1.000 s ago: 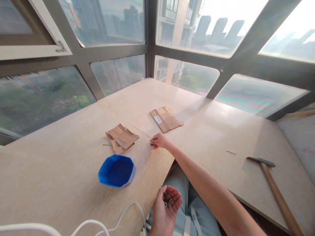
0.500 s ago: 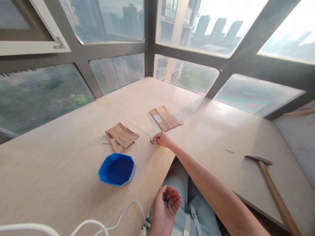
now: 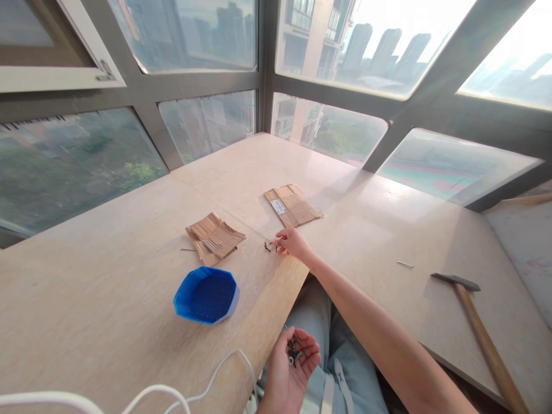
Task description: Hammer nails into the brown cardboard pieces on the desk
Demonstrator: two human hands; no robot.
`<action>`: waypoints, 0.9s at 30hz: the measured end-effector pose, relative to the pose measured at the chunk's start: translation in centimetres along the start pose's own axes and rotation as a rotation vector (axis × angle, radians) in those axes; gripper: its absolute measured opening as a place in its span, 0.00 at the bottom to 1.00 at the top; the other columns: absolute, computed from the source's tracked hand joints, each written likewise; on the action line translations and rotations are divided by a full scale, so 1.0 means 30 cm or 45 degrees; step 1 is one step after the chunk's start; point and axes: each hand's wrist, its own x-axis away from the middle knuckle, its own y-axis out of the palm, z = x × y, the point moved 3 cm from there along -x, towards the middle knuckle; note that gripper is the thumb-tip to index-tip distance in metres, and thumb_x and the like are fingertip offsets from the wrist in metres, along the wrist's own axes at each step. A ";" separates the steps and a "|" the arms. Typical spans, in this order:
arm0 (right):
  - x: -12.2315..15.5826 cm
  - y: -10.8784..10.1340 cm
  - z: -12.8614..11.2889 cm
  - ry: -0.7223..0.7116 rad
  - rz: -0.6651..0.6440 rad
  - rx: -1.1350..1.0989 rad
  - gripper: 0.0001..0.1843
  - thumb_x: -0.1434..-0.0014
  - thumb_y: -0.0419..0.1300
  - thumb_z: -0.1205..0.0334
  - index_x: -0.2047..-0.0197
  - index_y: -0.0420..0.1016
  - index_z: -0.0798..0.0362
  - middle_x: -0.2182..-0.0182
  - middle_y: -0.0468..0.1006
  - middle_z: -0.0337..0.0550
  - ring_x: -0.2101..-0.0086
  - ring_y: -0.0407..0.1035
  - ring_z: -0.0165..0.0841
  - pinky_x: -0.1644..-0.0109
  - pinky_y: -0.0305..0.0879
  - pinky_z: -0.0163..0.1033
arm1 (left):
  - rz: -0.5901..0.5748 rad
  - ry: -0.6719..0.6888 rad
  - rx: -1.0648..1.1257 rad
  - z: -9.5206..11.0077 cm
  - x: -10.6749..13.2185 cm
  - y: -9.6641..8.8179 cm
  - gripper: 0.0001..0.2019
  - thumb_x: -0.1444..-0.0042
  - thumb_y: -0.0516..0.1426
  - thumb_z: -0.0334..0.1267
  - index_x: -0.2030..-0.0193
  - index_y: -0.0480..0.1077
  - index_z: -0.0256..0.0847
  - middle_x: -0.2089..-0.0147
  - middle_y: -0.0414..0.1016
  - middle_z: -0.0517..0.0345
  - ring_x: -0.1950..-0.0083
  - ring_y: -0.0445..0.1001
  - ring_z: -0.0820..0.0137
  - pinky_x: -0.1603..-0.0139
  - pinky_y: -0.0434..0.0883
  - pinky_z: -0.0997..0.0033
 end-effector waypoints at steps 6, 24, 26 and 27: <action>0.026 -0.040 -0.011 -0.082 0.059 0.033 0.12 0.41 0.53 0.71 0.72 0.75 0.57 0.72 0.79 0.41 0.80 0.71 0.24 0.74 0.60 0.28 | -0.027 -0.018 -0.036 -0.005 0.001 0.002 0.09 0.41 0.57 0.34 0.71 0.72 0.31 0.72 0.77 0.48 0.71 0.77 0.66 0.69 0.76 0.68; 0.544 -0.073 -0.025 -0.328 0.287 -0.380 0.11 0.41 0.62 0.55 0.68 0.81 0.54 0.71 0.76 0.43 0.71 0.68 0.30 0.69 0.63 0.34 | -0.255 0.043 0.095 0.098 0.048 0.054 0.12 0.43 0.54 0.30 0.58 0.75 0.25 0.53 0.78 0.33 0.50 0.78 0.56 0.48 0.75 0.59; 0.638 -0.083 -0.061 -0.434 0.303 -0.341 0.11 0.39 0.61 0.57 0.66 0.81 0.53 0.71 0.74 0.43 0.72 0.67 0.30 0.70 0.62 0.33 | -0.288 0.052 0.117 0.110 0.058 0.059 0.13 0.41 0.52 0.29 0.59 0.76 0.26 0.54 0.79 0.36 0.53 0.79 0.58 0.48 0.75 0.60; 0.681 -0.083 -0.078 -0.491 0.281 -0.300 0.10 0.38 0.61 0.58 0.64 0.81 0.53 0.71 0.73 0.43 0.73 0.66 0.29 0.72 0.61 0.33 | -0.302 0.055 0.120 0.114 0.062 0.061 0.13 0.41 0.51 0.29 0.59 0.77 0.27 0.54 0.79 0.37 0.54 0.80 0.60 0.49 0.75 0.60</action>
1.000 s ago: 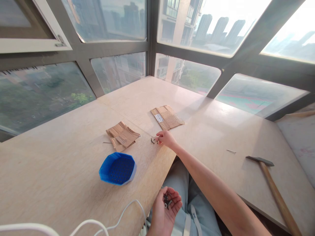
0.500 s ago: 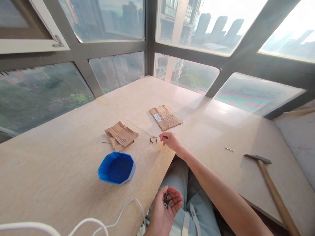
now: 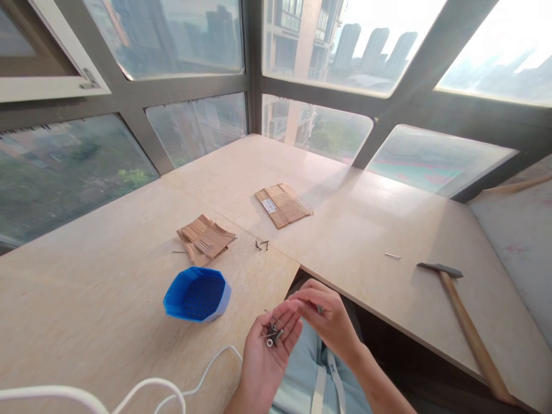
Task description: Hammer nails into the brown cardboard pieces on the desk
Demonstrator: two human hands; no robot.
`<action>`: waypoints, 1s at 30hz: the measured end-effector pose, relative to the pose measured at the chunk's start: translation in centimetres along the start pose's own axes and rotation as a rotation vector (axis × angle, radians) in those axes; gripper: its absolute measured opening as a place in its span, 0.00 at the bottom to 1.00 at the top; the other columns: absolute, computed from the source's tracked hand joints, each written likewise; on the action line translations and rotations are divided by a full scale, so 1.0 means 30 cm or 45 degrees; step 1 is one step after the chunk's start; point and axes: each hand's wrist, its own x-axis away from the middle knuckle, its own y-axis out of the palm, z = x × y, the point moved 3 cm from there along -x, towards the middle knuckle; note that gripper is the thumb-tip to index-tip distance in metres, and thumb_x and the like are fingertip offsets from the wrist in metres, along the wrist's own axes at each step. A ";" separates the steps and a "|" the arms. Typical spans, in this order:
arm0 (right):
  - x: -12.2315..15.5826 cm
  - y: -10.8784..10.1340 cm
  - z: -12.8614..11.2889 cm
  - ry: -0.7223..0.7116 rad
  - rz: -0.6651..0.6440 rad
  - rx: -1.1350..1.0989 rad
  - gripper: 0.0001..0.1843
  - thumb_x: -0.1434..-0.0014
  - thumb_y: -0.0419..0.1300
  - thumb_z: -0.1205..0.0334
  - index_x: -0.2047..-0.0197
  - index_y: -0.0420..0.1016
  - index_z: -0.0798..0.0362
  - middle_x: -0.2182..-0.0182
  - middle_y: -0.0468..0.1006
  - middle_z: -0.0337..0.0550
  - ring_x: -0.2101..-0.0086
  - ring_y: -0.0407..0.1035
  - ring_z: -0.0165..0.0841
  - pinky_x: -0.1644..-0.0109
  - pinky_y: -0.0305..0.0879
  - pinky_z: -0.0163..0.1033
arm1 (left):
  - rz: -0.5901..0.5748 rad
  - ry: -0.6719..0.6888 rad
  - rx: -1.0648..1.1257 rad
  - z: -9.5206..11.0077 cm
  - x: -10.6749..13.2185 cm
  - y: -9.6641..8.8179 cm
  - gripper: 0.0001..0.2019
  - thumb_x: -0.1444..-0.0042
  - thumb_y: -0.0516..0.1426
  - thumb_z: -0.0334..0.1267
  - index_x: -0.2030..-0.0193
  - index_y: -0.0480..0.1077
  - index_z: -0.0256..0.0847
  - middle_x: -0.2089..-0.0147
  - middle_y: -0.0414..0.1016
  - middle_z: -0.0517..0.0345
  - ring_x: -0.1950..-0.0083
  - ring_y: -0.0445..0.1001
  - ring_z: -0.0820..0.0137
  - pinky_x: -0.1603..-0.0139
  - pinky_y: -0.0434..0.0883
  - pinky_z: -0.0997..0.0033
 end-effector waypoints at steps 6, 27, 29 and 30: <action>0.136 0.043 -0.074 -0.133 -0.220 0.350 0.11 0.37 0.55 0.67 0.65 0.79 0.51 0.71 0.74 0.43 0.72 0.67 0.30 0.70 0.61 0.33 | -0.223 -0.023 -0.031 -0.025 0.005 0.018 0.17 0.38 0.48 0.32 0.54 0.77 0.28 0.43 0.72 0.38 0.40 0.71 0.59 0.41 0.70 0.65; 0.199 0.045 -0.010 0.111 -0.090 0.339 0.09 0.37 0.55 0.67 0.69 0.70 0.52 0.71 0.75 0.39 0.72 0.67 0.28 0.70 0.59 0.30 | -0.306 -0.067 -0.022 -0.091 -0.001 0.031 0.18 0.35 0.47 0.34 0.49 0.76 0.33 0.40 0.70 0.44 0.36 0.66 0.61 0.37 0.64 0.66; 0.209 0.049 0.003 0.119 -0.035 0.382 0.08 0.37 0.54 0.66 0.68 0.71 0.52 0.72 0.75 0.39 0.73 0.67 0.28 0.71 0.59 0.31 | -0.312 -0.065 0.001 -0.097 -0.001 0.032 0.18 0.35 0.47 0.34 0.49 0.76 0.33 0.39 0.69 0.44 0.35 0.65 0.61 0.37 0.64 0.66; 0.214 0.052 0.009 0.119 -0.004 0.404 0.08 0.36 0.54 0.65 0.67 0.71 0.52 0.72 0.75 0.39 0.74 0.67 0.28 0.71 0.59 0.31 | -0.316 -0.065 0.016 -0.100 -0.001 0.031 0.18 0.35 0.47 0.34 0.49 0.76 0.34 0.39 0.69 0.44 0.35 0.65 0.60 0.36 0.64 0.65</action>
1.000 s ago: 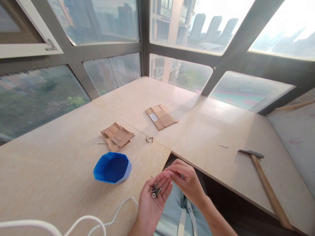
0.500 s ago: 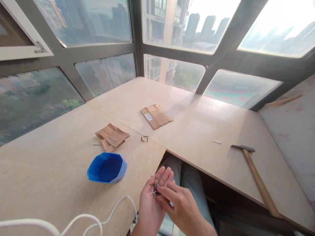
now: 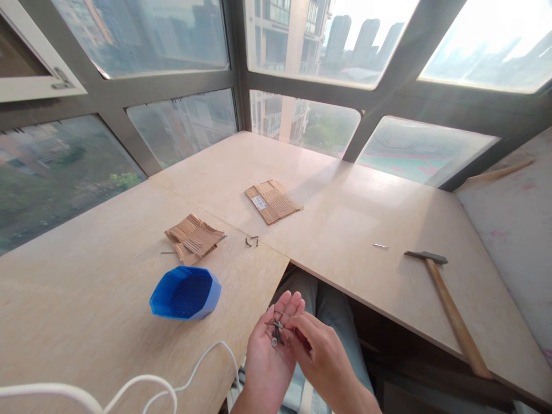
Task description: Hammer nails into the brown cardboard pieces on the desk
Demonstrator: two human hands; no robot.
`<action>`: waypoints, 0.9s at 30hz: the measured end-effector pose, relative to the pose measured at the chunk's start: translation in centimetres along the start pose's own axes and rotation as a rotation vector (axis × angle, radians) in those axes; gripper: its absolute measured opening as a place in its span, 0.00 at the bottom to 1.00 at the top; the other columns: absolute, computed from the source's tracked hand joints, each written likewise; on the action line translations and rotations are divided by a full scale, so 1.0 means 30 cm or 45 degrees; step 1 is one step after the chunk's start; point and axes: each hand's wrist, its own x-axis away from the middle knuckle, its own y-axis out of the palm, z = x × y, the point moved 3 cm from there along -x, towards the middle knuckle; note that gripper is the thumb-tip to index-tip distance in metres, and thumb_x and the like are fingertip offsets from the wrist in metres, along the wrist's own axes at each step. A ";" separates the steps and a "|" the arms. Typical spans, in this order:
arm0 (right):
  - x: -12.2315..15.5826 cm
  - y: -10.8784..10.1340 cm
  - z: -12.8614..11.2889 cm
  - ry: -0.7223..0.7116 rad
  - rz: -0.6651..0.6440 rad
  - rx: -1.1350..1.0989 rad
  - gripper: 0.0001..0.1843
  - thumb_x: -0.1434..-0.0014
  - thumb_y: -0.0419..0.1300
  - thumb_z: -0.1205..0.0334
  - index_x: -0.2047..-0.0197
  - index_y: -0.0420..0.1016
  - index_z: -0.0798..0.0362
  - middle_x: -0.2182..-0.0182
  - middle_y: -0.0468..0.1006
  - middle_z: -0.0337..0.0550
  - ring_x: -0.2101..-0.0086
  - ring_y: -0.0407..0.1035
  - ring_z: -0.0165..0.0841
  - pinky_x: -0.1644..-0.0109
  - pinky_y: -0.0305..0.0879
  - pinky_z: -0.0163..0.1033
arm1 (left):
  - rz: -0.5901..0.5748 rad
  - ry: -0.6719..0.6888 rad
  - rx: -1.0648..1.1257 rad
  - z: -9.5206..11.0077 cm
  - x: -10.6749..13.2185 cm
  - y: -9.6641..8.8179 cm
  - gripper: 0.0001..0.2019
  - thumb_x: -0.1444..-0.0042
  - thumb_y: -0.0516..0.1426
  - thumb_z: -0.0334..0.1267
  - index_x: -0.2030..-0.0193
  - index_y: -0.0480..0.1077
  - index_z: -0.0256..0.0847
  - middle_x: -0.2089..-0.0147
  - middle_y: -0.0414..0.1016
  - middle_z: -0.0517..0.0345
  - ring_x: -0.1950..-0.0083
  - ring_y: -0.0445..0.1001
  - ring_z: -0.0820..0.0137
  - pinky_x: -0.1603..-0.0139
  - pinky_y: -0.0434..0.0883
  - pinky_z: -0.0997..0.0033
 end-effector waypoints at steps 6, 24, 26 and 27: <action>0.013 0.013 -0.011 -0.060 0.144 0.091 0.10 0.35 0.51 0.65 0.64 0.73 0.53 0.72 0.75 0.40 0.76 0.67 0.28 0.73 0.58 0.31 | 0.068 0.000 0.044 -0.011 -0.004 -0.004 0.18 0.34 0.46 0.36 0.49 0.76 0.37 0.38 0.69 0.47 0.36 0.65 0.60 0.36 0.65 0.61; 0.019 0.020 -0.030 0.236 -0.102 0.219 0.12 0.43 0.56 0.68 0.66 0.81 0.48 0.75 0.82 0.40 0.76 0.74 0.31 0.72 0.52 0.32 | 0.279 0.111 0.042 -0.028 -0.003 0.032 0.15 0.36 0.50 0.35 0.50 0.75 0.33 0.40 0.70 0.41 0.38 0.69 0.59 0.40 0.70 0.62; 0.014 0.012 -0.028 0.316 -0.130 0.170 0.11 0.43 0.58 0.67 0.69 0.82 0.48 0.75 0.82 0.40 0.77 0.72 0.29 0.73 0.52 0.31 | 0.271 0.116 0.049 -0.027 -0.002 0.033 0.15 0.36 0.50 0.35 0.50 0.75 0.34 0.40 0.71 0.41 0.38 0.68 0.59 0.40 0.69 0.62; 0.010 0.007 -0.027 0.353 -0.141 0.134 0.11 0.43 0.58 0.67 0.70 0.82 0.48 0.76 0.81 0.39 0.78 0.71 0.28 0.74 0.52 0.31 | 0.259 0.114 0.052 -0.027 -0.001 0.034 0.15 0.36 0.50 0.35 0.50 0.76 0.34 0.40 0.70 0.42 0.38 0.68 0.59 0.39 0.69 0.61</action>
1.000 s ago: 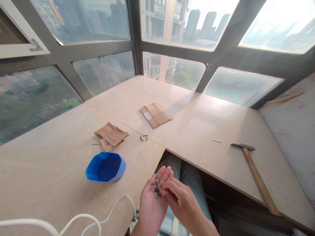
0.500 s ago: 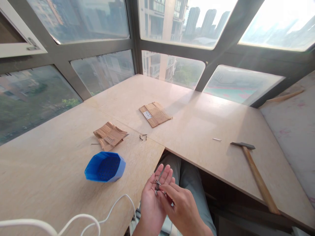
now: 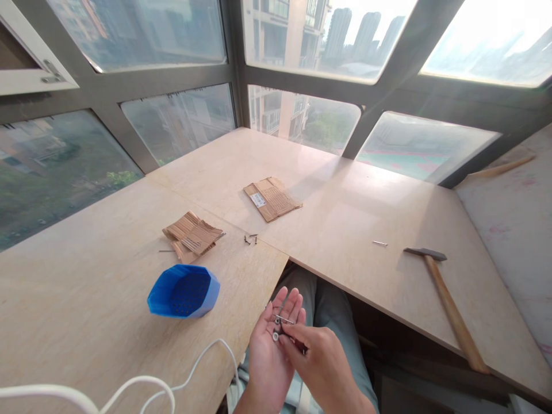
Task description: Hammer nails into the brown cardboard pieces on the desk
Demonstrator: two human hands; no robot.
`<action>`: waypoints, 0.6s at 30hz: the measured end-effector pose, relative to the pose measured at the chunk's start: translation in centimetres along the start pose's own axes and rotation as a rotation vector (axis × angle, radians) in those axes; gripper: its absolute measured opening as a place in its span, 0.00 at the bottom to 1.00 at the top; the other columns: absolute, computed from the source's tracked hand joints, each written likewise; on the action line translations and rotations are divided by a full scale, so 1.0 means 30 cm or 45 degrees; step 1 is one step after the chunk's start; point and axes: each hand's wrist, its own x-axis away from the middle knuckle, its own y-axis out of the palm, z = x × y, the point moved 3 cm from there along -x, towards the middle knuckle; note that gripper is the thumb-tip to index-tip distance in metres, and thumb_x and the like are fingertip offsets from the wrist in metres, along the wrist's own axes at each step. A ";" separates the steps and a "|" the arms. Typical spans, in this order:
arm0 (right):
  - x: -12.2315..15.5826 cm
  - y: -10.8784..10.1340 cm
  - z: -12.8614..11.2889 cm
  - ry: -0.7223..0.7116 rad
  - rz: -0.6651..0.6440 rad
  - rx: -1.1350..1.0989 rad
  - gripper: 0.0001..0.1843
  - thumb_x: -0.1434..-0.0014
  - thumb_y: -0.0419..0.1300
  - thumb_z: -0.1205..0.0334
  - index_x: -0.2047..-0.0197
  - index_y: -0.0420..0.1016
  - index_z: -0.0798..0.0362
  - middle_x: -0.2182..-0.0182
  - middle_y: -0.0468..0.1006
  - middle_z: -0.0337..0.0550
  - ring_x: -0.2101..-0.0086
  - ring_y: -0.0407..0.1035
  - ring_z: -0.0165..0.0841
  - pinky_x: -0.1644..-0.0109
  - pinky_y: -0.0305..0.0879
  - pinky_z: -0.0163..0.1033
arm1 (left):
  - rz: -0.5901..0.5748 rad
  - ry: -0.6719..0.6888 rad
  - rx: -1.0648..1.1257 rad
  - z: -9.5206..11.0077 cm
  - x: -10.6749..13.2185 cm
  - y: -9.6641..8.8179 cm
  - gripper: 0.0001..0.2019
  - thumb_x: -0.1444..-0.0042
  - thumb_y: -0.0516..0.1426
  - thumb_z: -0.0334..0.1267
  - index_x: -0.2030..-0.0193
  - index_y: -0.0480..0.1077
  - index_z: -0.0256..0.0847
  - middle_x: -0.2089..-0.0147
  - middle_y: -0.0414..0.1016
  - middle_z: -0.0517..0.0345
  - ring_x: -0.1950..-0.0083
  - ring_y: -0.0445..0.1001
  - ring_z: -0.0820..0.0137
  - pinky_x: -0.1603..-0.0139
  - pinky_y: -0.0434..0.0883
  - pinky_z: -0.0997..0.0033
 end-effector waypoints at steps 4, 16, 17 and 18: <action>-0.013 -0.016 0.006 0.070 -0.022 -0.164 0.11 0.44 0.58 0.66 0.70 0.83 0.49 0.81 0.77 0.37 0.81 0.64 0.25 0.76 0.51 0.30 | -0.072 -0.018 -0.002 0.000 0.004 0.005 0.16 0.36 0.50 0.34 0.50 0.76 0.34 0.40 0.70 0.42 0.37 0.67 0.59 0.37 0.67 0.60; -0.005 -0.013 0.008 -0.089 0.025 -0.081 0.10 0.39 0.56 0.64 0.71 0.72 0.52 0.82 0.74 0.35 0.82 0.64 0.26 0.78 0.51 0.31 | -0.158 0.037 -0.035 0.004 0.014 0.005 0.16 0.35 0.49 0.34 0.48 0.75 0.34 0.37 0.67 0.45 0.35 0.64 0.61 0.34 0.64 0.62; -0.004 -0.012 0.009 -0.124 0.018 -0.053 0.10 0.38 0.55 0.64 0.71 0.71 0.52 0.80 0.75 0.35 0.81 0.66 0.26 0.77 0.51 0.31 | -0.158 0.040 -0.040 0.006 0.014 0.006 0.16 0.35 0.49 0.34 0.48 0.75 0.34 0.37 0.67 0.45 0.35 0.64 0.61 0.34 0.64 0.62; -0.003 -0.012 0.010 -0.160 0.021 -0.015 0.10 0.37 0.55 0.63 0.70 0.71 0.52 0.78 0.77 0.35 0.80 0.67 0.27 0.77 0.52 0.31 | -0.163 0.045 -0.041 0.008 0.014 0.007 0.16 0.35 0.49 0.35 0.48 0.75 0.35 0.37 0.67 0.45 0.35 0.64 0.61 0.34 0.64 0.61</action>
